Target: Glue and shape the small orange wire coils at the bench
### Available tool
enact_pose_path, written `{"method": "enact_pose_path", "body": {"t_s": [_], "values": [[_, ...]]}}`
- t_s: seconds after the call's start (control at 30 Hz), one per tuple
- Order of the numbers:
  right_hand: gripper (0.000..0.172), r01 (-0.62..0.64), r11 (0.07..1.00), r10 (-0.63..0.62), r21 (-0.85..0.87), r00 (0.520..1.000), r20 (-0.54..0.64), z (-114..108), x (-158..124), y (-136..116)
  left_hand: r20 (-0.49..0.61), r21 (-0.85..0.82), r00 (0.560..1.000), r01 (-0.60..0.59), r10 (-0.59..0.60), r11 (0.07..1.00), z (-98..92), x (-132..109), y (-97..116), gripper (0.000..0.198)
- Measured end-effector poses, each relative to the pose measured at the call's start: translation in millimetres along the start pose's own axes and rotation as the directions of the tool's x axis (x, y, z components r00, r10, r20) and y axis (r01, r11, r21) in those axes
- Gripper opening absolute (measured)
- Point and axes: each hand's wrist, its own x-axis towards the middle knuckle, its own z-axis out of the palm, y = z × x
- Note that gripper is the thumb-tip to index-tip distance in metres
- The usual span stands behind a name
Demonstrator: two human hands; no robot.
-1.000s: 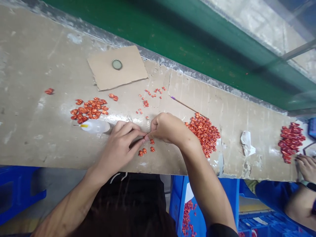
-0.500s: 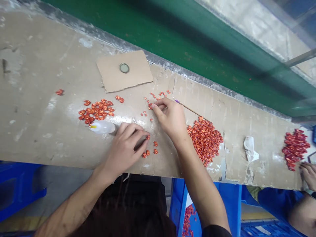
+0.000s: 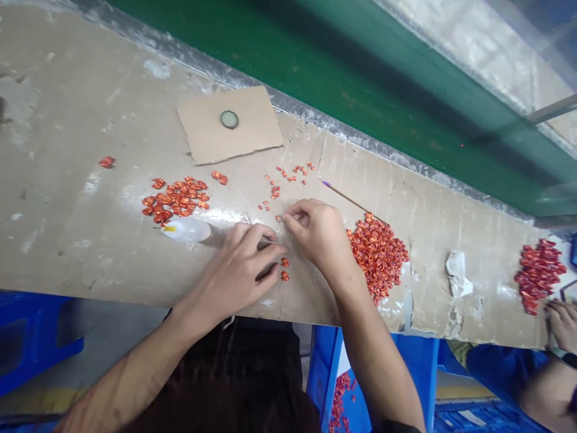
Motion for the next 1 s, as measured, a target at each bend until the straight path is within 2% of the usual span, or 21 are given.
{"method": "enact_pose_path", "body": {"t_s": [0.1, 0.3, 0.47, 0.63, 0.73, 0.8, 0.87, 1.0], "values": [[0.009, -0.064, 0.998, 0.064, 0.008, 0.998, 0.013, -5.9, -16.4, 1.8, 0.013, 0.006, 1.0, -0.003, 0.003, 1.0, 0.8, 2.6, 1.1, 0.02], [0.012, -0.059, 0.997, 0.059, 0.053, 0.998, 0.01, -9.4, -34.9, 12.9, -0.01, -0.021, 1.0, 0.021, -0.021, 1.0, 2.7, 3.3, 3.0, 0.014], [0.022, -0.067, 0.992, 0.074, 0.102, 0.995, -0.067, -1.4, -30.4, 10.2, -0.011, 0.024, 1.0, 0.018, -0.018, 1.0, 5.2, 2.5, 2.6, 0.007], [0.009, 0.003, 0.997, 0.004, 0.077, 0.996, -0.086, 10.5, -21.3, 4.2, -0.008, 0.042, 1.0, 0.015, -0.015, 0.999, 7.6, 3.3, 1.8, 0.01], [0.009, 0.018, 0.998, -0.012, 0.062, 0.997, -0.081, 10.2, -19.2, 4.9, -0.01, 0.047, 1.0, 0.016, -0.016, 0.999, 7.4, 4.1, 1.5, 0.008], [0.011, -0.017, 0.993, 0.022, 0.121, 0.999, -0.038, 5.1, -21.0, 6.9, -0.015, 0.04, 1.0, 0.019, -0.018, 0.999, 6.5, 4.3, 1.2, 0.006], [0.018, -0.102, 0.968, 0.092, 0.231, 0.994, 0.053, -2.2, -25.4, 9.5, -0.019, 0.024, 1.0, 0.015, -0.015, 1.0, 5.2, 4.0, 0.7, 0.008], [0.035, -0.294, 0.883, 0.217, 0.366, 0.947, 0.236, -13.5, -39.2, 14.4, -0.023, 0.005, 1.0, 0.011, -0.011, 1.0, 3.1, 2.5, -0.8, 0.015]]}}
